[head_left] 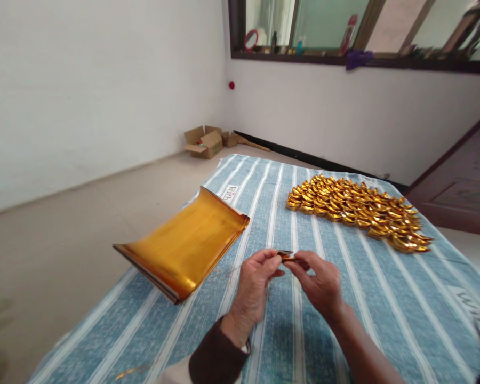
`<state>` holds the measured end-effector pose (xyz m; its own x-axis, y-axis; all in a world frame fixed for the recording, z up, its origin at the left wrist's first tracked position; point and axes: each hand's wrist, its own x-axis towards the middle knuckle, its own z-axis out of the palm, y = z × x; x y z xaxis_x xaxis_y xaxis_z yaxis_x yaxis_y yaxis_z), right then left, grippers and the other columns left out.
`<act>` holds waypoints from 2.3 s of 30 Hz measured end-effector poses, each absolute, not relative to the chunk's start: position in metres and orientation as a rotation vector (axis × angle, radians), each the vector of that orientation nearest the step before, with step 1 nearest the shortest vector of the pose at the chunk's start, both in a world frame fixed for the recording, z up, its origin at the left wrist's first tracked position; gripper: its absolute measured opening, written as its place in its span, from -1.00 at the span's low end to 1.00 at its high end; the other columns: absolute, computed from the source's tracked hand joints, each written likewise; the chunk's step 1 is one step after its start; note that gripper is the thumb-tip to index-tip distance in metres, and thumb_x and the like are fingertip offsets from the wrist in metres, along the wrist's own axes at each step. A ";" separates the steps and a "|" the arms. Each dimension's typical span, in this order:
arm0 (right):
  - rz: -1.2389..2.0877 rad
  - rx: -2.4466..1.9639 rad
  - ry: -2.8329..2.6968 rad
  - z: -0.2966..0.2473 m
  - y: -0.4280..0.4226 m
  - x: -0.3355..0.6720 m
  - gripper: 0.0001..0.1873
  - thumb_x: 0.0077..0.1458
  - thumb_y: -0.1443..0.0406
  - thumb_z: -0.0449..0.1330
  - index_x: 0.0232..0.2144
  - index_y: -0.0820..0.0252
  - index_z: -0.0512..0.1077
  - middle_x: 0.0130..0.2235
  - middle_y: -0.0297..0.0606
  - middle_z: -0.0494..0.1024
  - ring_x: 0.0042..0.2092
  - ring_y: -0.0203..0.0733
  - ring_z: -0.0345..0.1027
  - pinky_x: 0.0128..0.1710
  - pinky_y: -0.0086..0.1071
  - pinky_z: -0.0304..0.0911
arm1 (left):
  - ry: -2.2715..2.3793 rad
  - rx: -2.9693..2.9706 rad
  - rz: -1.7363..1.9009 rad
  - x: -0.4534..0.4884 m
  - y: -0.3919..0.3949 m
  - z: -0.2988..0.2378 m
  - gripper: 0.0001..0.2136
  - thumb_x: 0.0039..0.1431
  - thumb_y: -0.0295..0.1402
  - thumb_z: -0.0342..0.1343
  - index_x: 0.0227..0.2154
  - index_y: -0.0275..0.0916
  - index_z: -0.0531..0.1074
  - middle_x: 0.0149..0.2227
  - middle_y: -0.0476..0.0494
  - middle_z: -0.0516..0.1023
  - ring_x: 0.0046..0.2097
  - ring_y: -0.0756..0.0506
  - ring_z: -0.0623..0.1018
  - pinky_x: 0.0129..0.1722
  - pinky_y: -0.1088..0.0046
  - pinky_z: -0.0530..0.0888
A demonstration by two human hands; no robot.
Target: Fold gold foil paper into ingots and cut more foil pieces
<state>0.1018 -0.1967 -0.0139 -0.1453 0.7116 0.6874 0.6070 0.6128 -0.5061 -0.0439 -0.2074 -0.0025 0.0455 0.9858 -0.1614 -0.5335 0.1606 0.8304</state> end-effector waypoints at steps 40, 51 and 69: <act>0.888 -0.963 -1.732 -0.010 -0.195 0.104 -0.67 0.02 0.34 0.22 -0.11 0.14 0.41 -0.20 -0.23 0.56 -0.26 -0.22 0.50 -0.23 -0.31 0.45 | 0.740 0.412 1.152 -0.051 -0.200 -0.007 -0.71 -0.22 -0.56 0.34 -0.35 -0.33 0.45 -0.34 -0.13 0.58 -0.33 -0.05 0.58 -0.32 0.49 0.48; 0.792 -0.953 -1.812 -0.013 -0.197 0.101 -0.57 0.04 0.30 0.22 0.01 0.12 0.38 -0.13 -0.19 0.56 -0.26 -0.21 0.48 -0.29 -0.30 0.45 | 0.843 0.443 1.233 -0.049 -0.201 -0.005 -0.66 -0.25 -0.60 0.31 -0.31 -0.33 0.46 -0.35 -0.15 0.60 -0.33 -0.08 0.58 -0.33 0.46 0.48; 0.426 -1.004 -1.917 -0.032 -0.196 0.085 -0.75 0.15 0.41 0.05 -0.16 0.12 0.44 -0.24 -0.20 0.56 -0.21 -0.20 0.46 -0.25 -0.34 0.40 | 0.921 0.443 1.303 -0.046 -0.199 -0.011 -0.79 -0.15 -0.42 0.34 -0.38 -0.37 0.55 -0.34 -0.19 0.61 -0.32 -0.06 0.56 -0.30 0.47 0.47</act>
